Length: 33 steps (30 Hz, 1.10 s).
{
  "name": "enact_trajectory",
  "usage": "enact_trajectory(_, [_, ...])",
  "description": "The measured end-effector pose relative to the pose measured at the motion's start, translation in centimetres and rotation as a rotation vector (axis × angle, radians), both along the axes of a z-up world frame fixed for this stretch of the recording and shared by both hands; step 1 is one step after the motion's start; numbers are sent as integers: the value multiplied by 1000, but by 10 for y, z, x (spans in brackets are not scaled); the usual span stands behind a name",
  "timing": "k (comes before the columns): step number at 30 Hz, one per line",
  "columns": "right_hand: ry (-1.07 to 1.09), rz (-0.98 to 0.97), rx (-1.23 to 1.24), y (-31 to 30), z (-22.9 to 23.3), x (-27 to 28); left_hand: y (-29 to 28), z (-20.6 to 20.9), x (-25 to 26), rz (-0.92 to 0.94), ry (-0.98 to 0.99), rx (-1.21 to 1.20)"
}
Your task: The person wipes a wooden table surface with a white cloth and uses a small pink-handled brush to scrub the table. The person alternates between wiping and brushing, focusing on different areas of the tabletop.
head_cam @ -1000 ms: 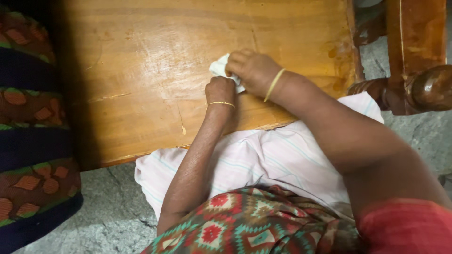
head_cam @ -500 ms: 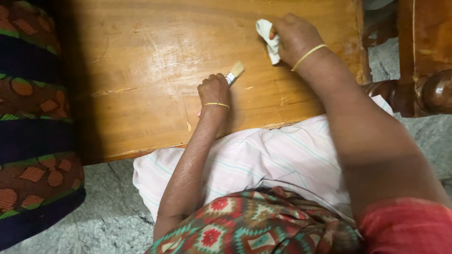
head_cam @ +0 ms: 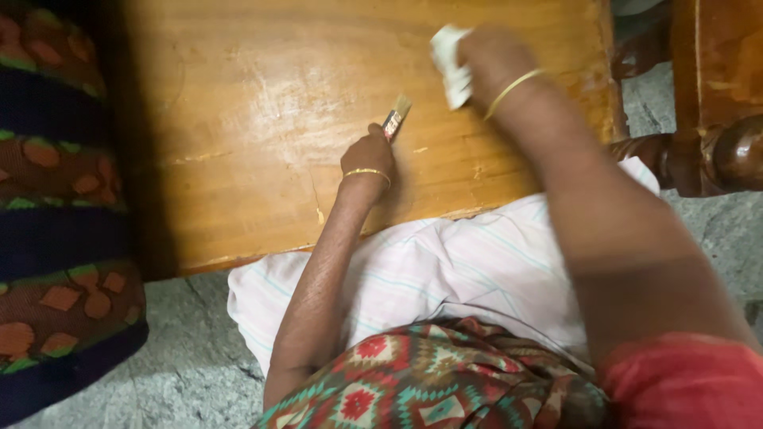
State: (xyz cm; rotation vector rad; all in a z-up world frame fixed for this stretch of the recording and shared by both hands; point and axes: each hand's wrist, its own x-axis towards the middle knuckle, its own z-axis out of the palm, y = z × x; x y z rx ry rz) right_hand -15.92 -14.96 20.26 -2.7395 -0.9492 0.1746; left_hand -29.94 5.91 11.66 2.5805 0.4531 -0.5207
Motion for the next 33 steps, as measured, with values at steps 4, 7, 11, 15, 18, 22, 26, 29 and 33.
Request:
enact_trajectory(4, [-93,-87,21,-40,0,29,9,-2,2,50,-59,44])
enact_trajectory(7, [-165,21,-87,-26,-11,16,16,-4,2,35,-94,140])
enact_trajectory(11, [9,260,-46,22,-13,-44,16,-13,7,24,-88,218])
enact_trajectory(15, [65,590,-16,45,1,-91,8,-21,14,-6,-87,195])
enact_trajectory(18, [258,431,-20,32,11,-86,1,-23,15,-51,-50,182])
enact_trajectory(22, [292,-62,-199,-23,18,-22,-8,-19,23,-149,-9,236])
enact_trajectory(26, [33,-224,-171,-84,19,9,-16,-5,25,-193,31,280])
enact_trajectory(29, [-111,-165,-350,-79,13,-2,-20,2,29,-211,49,299])
enact_trajectory(33, [-22,220,-286,-35,3,-46,-22,-8,29,-164,23,280])
